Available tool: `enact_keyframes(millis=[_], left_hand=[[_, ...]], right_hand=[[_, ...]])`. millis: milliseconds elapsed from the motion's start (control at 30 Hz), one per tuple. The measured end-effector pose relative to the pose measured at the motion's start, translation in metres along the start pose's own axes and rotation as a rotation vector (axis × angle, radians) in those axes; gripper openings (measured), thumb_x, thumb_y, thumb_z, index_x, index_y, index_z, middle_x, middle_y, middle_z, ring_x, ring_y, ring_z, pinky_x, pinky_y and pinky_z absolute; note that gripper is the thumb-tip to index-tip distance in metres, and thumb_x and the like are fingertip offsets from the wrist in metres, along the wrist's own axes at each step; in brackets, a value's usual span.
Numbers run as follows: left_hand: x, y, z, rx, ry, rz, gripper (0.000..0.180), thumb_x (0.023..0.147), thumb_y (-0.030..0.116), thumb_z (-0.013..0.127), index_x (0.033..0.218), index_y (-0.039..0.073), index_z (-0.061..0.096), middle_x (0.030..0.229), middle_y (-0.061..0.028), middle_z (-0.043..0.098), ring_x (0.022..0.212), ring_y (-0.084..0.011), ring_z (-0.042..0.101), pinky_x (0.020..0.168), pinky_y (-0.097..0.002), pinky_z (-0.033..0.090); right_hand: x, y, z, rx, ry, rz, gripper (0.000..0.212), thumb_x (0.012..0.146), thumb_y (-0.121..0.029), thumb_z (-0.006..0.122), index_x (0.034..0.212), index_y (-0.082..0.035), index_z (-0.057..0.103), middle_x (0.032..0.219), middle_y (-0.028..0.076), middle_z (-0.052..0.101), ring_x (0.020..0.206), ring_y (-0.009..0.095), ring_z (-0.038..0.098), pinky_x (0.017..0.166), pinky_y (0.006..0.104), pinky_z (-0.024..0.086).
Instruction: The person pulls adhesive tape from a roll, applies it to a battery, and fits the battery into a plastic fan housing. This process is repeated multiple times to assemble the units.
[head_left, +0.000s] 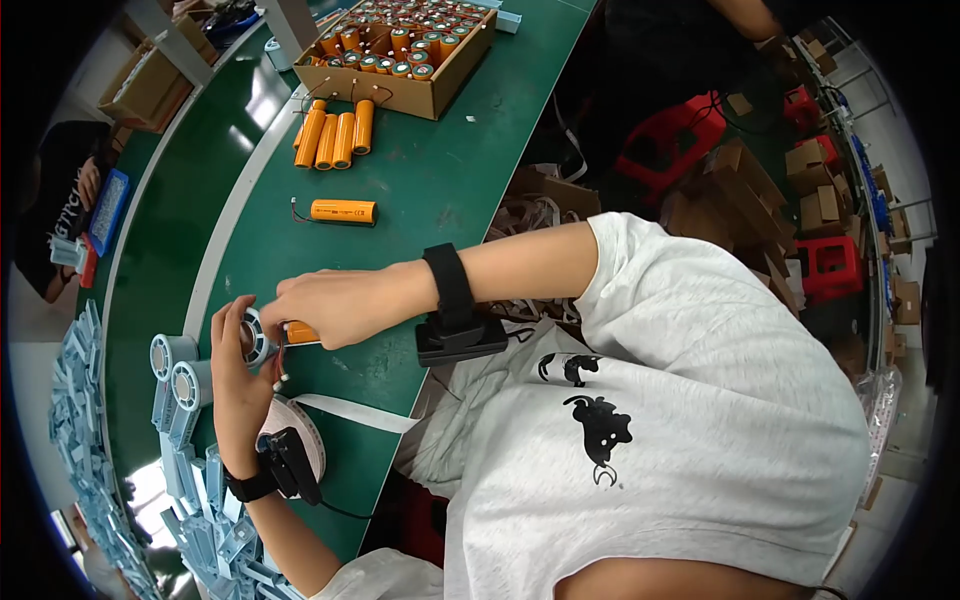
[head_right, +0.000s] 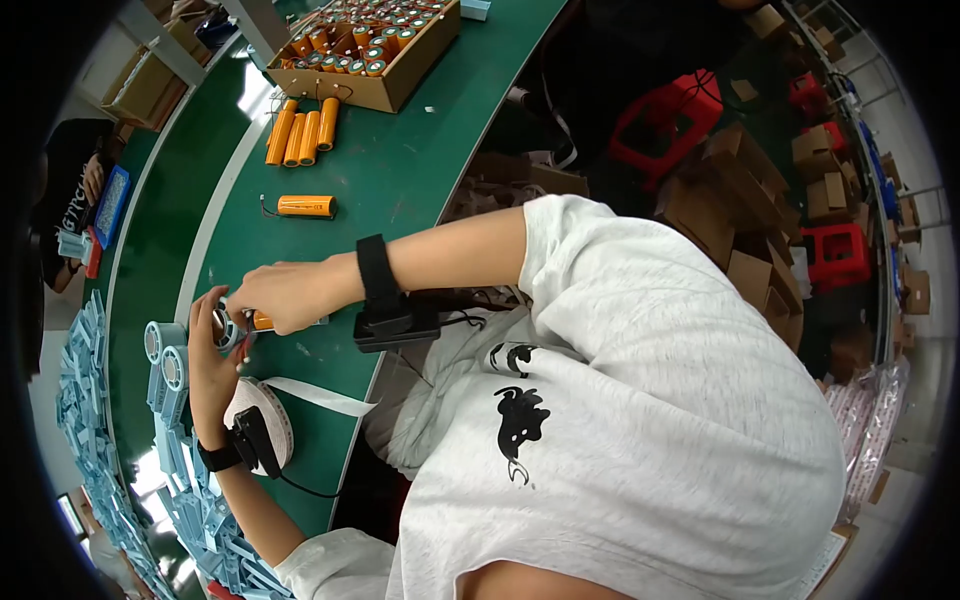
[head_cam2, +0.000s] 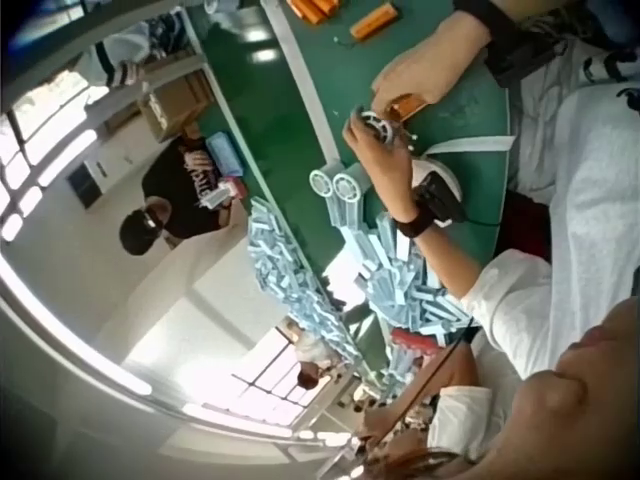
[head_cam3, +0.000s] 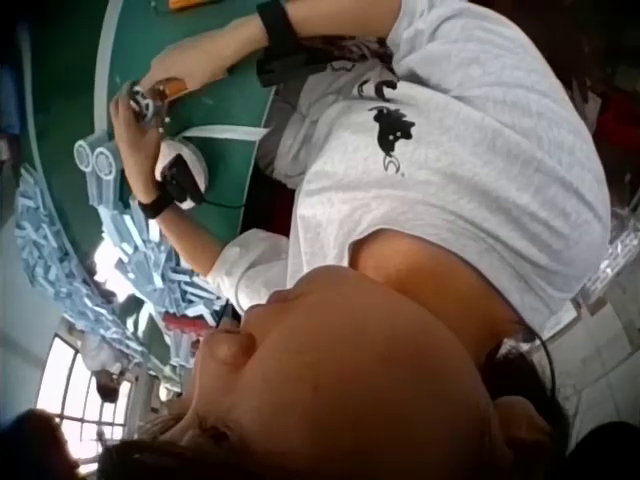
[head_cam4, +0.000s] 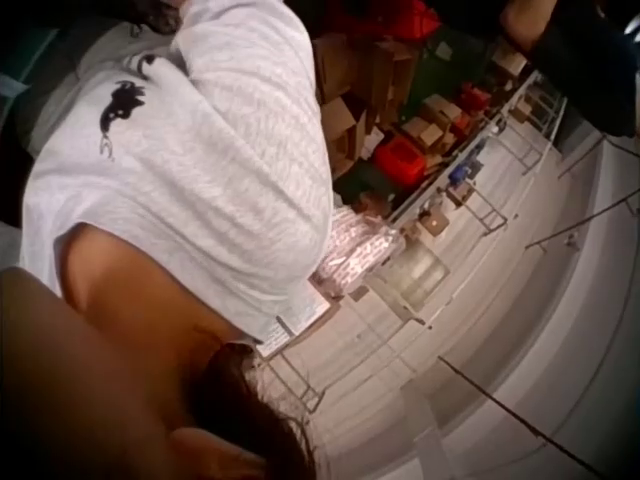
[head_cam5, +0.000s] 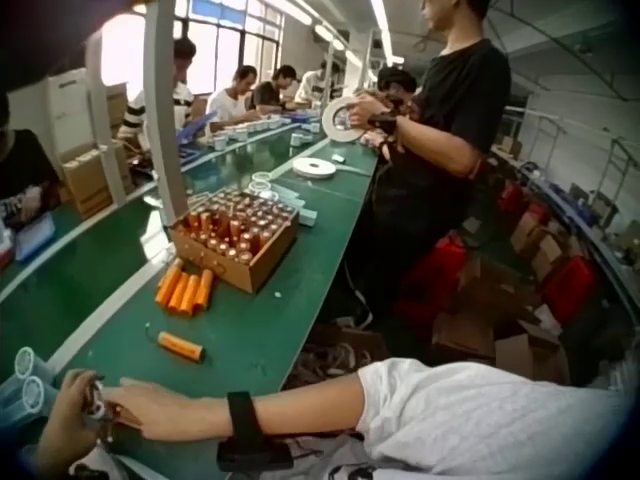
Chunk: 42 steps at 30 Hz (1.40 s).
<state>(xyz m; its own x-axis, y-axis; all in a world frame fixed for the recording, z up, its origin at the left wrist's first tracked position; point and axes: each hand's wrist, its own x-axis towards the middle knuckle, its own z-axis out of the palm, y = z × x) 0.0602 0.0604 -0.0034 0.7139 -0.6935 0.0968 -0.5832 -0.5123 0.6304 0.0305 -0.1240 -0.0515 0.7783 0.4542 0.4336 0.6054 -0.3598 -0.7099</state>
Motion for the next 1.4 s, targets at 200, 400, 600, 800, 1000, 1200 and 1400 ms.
enact_keyframes(millis=[200,400,600,800,1000,1200,1400], left_hand=[[-0.003,0.009,0.008,0.124,0.194,0.029,0.066,0.059,-0.018,0.055,0.120,0.005,0.045,0.115,-0.0076,0.046,0.082,-0.0191,0.048,0.070,-0.0270,0.041],[0.003,0.025,0.011,0.181,0.227,0.083,0.062,0.060,-0.019,0.054,0.116,0.006,0.048,0.118,-0.0081,0.047,0.087,-0.0202,0.050,0.071,-0.0286,0.042],[0.013,0.026,-0.003,0.233,0.208,0.094,0.063,0.060,-0.019,0.054,0.118,0.006,0.048,0.116,-0.0089,0.048,0.087,-0.0215,0.051,0.072,-0.0290,0.044],[0.070,-0.010,-0.041,0.283,0.248,0.190,0.063,0.060,-0.017,0.056,0.118,0.005,0.049,0.112,-0.0072,0.050,0.081,-0.0175,0.049,0.072,-0.0268,0.043],[0.167,-0.141,-0.096,0.364,0.333,-0.187,0.062,0.061,-0.005,0.065,0.120,0.004,0.049,0.107,-0.0074,0.050,0.087,-0.0164,0.049,0.079,-0.0252,0.040],[0.130,-0.190,-0.084,0.552,0.215,-0.028,0.055,0.077,0.021,0.065,0.124,0.002,0.045,0.122,-0.0194,0.049,0.109,-0.0261,0.050,0.090,-0.0308,0.038],[-0.026,0.039,-0.028,0.615,-0.255,-0.702,0.046,0.074,0.035,0.066,0.097,-0.004,0.059,0.095,-0.0211,0.058,0.097,-0.0331,0.052,0.081,-0.0371,0.042]], right_hand=[[-0.016,0.000,0.008,0.431,0.061,0.459,0.038,0.074,0.000,0.053,0.112,0.002,0.050,0.086,0.021,0.060,0.081,0.031,0.060,0.069,0.0370,0.046],[-0.022,-0.005,0.014,0.437,0.106,0.431,0.044,0.075,0.001,0.052,0.119,0.005,0.046,0.088,0.023,0.061,0.076,0.033,0.060,0.066,0.0355,0.045],[-0.013,-0.013,-0.009,0.409,0.094,0.467,0.040,0.074,0.001,0.053,0.115,0.003,0.052,0.089,0.024,0.061,0.072,0.034,0.061,0.066,0.0369,0.045],[0.025,0.032,-0.018,0.264,0.314,0.186,0.035,0.074,0.000,0.055,0.109,0.002,0.057,0.087,0.021,0.062,0.072,0.033,0.061,0.065,0.0380,0.045],[0.029,0.035,-0.083,-0.513,0.487,0.450,0.030,0.071,-0.008,0.064,0.098,0.004,0.060,0.086,0.020,0.063,0.076,0.030,0.062,0.070,0.0342,0.048],[-0.008,0.053,-0.076,-0.024,0.117,0.361,0.034,0.074,-0.013,0.064,0.103,0.004,0.059,0.078,0.014,0.063,0.074,0.023,0.063,0.068,0.0324,0.050],[-0.047,0.015,-0.073,1.510,0.040,0.577,0.043,0.079,-0.010,0.063,0.118,0.002,0.048,0.076,0.006,0.060,0.059,0.013,0.053,0.054,0.0238,0.045]])
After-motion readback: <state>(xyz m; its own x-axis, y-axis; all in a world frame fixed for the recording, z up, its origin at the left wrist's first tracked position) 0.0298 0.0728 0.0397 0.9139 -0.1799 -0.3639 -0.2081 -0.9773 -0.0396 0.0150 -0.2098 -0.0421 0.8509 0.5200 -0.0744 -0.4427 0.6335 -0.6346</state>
